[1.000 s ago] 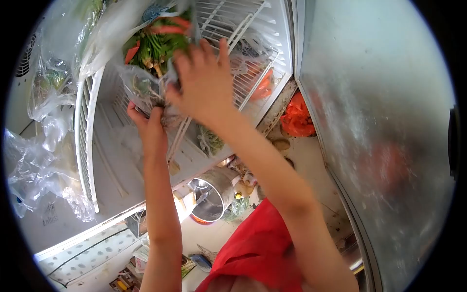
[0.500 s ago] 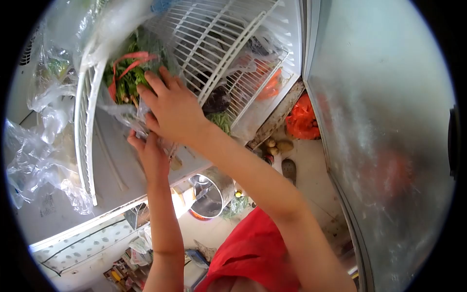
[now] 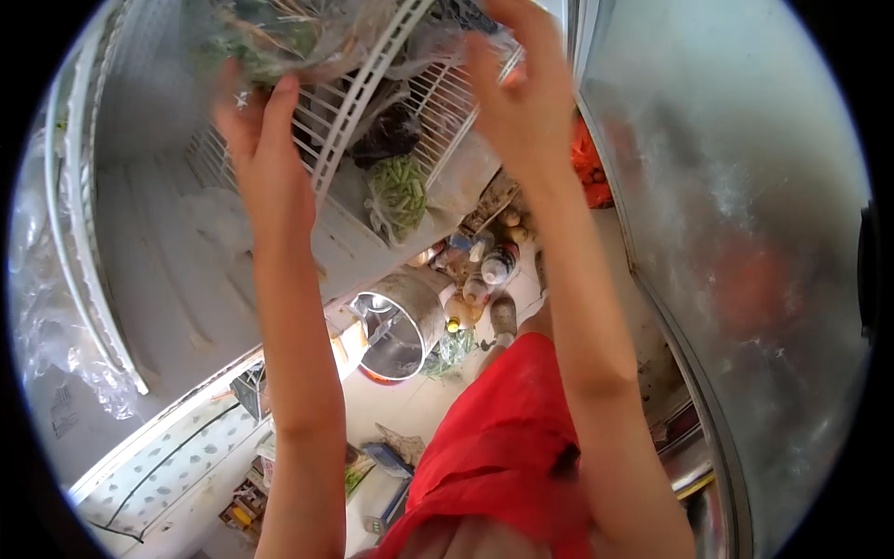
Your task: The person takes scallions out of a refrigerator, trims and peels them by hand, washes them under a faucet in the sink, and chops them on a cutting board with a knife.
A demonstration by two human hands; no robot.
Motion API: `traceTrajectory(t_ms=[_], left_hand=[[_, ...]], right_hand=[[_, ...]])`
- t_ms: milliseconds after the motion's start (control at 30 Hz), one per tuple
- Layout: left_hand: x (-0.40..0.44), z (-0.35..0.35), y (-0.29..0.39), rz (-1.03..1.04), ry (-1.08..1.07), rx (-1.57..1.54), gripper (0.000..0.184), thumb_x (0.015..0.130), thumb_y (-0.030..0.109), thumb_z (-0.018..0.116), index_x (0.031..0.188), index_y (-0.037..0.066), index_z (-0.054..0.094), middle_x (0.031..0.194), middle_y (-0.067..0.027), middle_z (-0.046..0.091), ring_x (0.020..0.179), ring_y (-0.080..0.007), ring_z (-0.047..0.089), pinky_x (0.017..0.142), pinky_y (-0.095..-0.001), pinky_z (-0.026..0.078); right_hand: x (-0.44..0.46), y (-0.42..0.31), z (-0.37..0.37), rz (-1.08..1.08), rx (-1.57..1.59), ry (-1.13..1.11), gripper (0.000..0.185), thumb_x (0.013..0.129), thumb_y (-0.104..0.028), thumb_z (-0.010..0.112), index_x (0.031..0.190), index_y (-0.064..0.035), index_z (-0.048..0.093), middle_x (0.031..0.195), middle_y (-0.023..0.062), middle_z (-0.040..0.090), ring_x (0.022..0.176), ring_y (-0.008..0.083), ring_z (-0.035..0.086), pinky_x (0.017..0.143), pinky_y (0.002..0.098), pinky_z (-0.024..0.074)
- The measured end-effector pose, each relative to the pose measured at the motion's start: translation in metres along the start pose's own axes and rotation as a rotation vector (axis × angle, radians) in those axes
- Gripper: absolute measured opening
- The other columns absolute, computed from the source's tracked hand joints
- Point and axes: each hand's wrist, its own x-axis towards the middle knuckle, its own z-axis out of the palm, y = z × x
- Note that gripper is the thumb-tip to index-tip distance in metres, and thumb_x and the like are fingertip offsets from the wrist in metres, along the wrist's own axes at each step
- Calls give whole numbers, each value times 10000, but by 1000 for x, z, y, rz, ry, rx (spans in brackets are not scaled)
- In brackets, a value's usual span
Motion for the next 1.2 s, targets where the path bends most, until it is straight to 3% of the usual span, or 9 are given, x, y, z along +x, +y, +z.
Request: traceTrajectory(t_ms=[133,267,400,467,600,767,967,1100,1200], left_hand=[[-75,-2,-32,538,72,276,492,882,37,585,1330,-38,396,1260,-191,528,1190,-300,491,1037,-396,350],[-175,-7,-103,8,-555,469,233,852,67,609,1084,68,626,1227,-147,588,1176,-309,534,996,-409,399],[-240,-2,-184,-235,-757,460,233,858,78,615,1089,46,612,1205,-136,592,1122,-300,557,989,-375,405],[-257,-1,-227,-330,-776,438,230,865,84,613,1092,42,608,1201,-132,590,1114,-289,559,985,-368,409],[-273,-6,-324,-745,-599,245,257,897,156,597,1120,30,574,1189,-106,576,1117,-225,540,974,-330,405],[-255,5,-458,-1195,5,-366,248,932,224,543,1129,72,538,1115,-43,558,1062,-185,536,928,-326,417],[-230,2,-545,-1114,14,-583,299,959,301,519,1182,104,494,1161,-39,538,1075,-189,529,930,-369,417],[-208,37,-507,-1120,383,-396,345,946,281,517,1227,88,466,1242,-51,520,1162,-194,468,998,-402,361],[-185,49,-490,-1032,407,-248,346,935,252,505,1231,75,490,1298,-65,505,1269,-201,394,1070,-453,297]], right_hand=[[-76,78,-46,409,-255,-121,301,855,-169,637,1122,-34,602,1027,146,598,898,246,612,799,356,480],[-199,158,-32,595,-382,-515,311,832,-203,658,1086,-29,613,1088,173,570,972,299,601,842,385,480],[-283,217,26,804,-339,-796,407,797,-211,685,1155,-45,586,1200,172,539,1072,356,562,917,414,463],[-309,243,57,561,-343,-598,471,772,-208,698,1202,-74,564,1206,161,548,1095,346,553,970,435,430],[-297,270,107,-36,-405,-505,569,735,-179,688,1277,-141,521,1145,129,576,1068,296,562,1064,495,338],[-320,320,107,-100,-580,-1129,333,749,-182,622,1078,-137,657,990,83,588,1004,225,554,1097,525,284],[-308,324,114,-154,-221,-892,237,753,-198,588,911,-52,688,926,122,629,1023,257,570,1039,461,372],[-308,366,173,355,-166,-1263,301,764,-223,593,985,-39,680,1081,144,643,1056,296,595,932,423,472],[-285,374,177,325,-394,-1550,276,811,-232,577,1005,-64,680,1068,136,663,998,297,642,837,445,509]])
